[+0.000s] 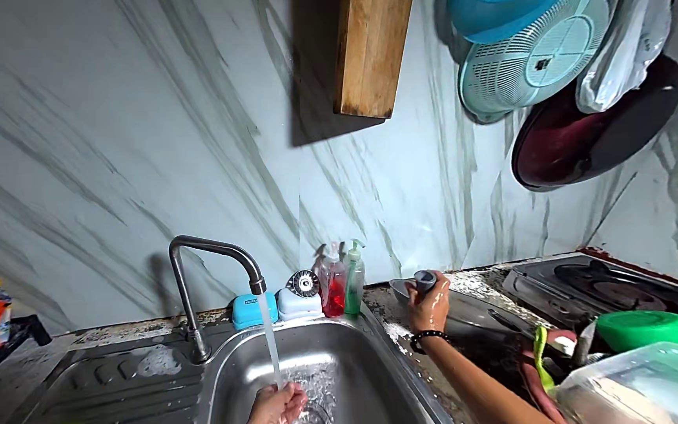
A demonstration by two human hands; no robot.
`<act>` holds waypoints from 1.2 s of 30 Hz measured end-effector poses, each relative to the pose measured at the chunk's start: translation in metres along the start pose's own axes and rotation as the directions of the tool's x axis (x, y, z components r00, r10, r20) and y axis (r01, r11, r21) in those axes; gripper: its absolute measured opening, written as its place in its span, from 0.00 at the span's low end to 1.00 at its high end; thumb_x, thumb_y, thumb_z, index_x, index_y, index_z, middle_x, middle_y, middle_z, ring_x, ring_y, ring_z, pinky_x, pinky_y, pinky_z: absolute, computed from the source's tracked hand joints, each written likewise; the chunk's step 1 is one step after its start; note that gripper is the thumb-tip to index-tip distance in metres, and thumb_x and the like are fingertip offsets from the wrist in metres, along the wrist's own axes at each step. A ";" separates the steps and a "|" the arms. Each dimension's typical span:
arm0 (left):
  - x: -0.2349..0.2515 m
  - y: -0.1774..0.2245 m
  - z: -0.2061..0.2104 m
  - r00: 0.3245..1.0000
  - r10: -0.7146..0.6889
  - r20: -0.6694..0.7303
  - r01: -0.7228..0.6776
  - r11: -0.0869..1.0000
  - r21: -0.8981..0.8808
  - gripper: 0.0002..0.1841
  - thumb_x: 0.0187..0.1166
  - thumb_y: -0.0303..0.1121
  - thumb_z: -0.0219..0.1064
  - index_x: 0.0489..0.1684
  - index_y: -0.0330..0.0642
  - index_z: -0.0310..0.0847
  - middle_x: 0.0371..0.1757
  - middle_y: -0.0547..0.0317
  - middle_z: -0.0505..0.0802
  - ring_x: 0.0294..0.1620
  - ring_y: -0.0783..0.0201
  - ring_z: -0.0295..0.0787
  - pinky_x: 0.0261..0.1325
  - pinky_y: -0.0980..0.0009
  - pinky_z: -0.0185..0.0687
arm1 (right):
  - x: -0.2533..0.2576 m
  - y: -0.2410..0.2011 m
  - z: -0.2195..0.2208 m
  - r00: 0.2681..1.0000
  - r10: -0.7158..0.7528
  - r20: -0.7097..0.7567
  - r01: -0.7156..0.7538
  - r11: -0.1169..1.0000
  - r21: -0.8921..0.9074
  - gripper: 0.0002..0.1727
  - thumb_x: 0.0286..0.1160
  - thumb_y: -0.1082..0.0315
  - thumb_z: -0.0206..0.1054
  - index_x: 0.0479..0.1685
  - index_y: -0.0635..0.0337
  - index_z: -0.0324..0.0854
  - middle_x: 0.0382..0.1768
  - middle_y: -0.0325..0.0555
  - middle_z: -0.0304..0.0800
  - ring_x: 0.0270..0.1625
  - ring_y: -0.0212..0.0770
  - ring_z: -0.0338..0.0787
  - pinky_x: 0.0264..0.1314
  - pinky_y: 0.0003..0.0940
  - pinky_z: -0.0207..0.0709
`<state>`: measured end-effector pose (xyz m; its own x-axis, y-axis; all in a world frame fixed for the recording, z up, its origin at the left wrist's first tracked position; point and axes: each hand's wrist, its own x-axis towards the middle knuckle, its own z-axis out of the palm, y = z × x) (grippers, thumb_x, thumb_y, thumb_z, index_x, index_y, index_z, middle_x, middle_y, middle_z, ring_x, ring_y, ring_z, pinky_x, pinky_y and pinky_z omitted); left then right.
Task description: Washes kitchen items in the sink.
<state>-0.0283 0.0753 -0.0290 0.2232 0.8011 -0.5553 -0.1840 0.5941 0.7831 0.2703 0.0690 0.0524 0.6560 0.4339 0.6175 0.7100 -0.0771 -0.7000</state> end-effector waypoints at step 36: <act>-0.160 0.050 -0.428 0.672 0.380 -0.636 0.236 0.704 0.670 0.35 0.94 0.54 0.42 0.79 0.26 0.69 0.74 0.26 0.79 0.75 0.34 0.76 0.75 0.38 0.68 | -0.171 -0.109 0.116 -0.120 0.104 0.987 -0.165 0.979 -0.123 0.18 0.95 0.61 0.50 0.58 0.66 0.80 0.23 0.36 0.80 0.18 0.26 0.75 0.25 0.21 0.71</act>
<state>-0.4827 0.0080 -0.0206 -0.5289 0.8098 -0.2540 0.5640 0.5591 0.6077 0.0513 0.1077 -0.0188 -0.2577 0.8262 -0.5010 0.6182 -0.2575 -0.7426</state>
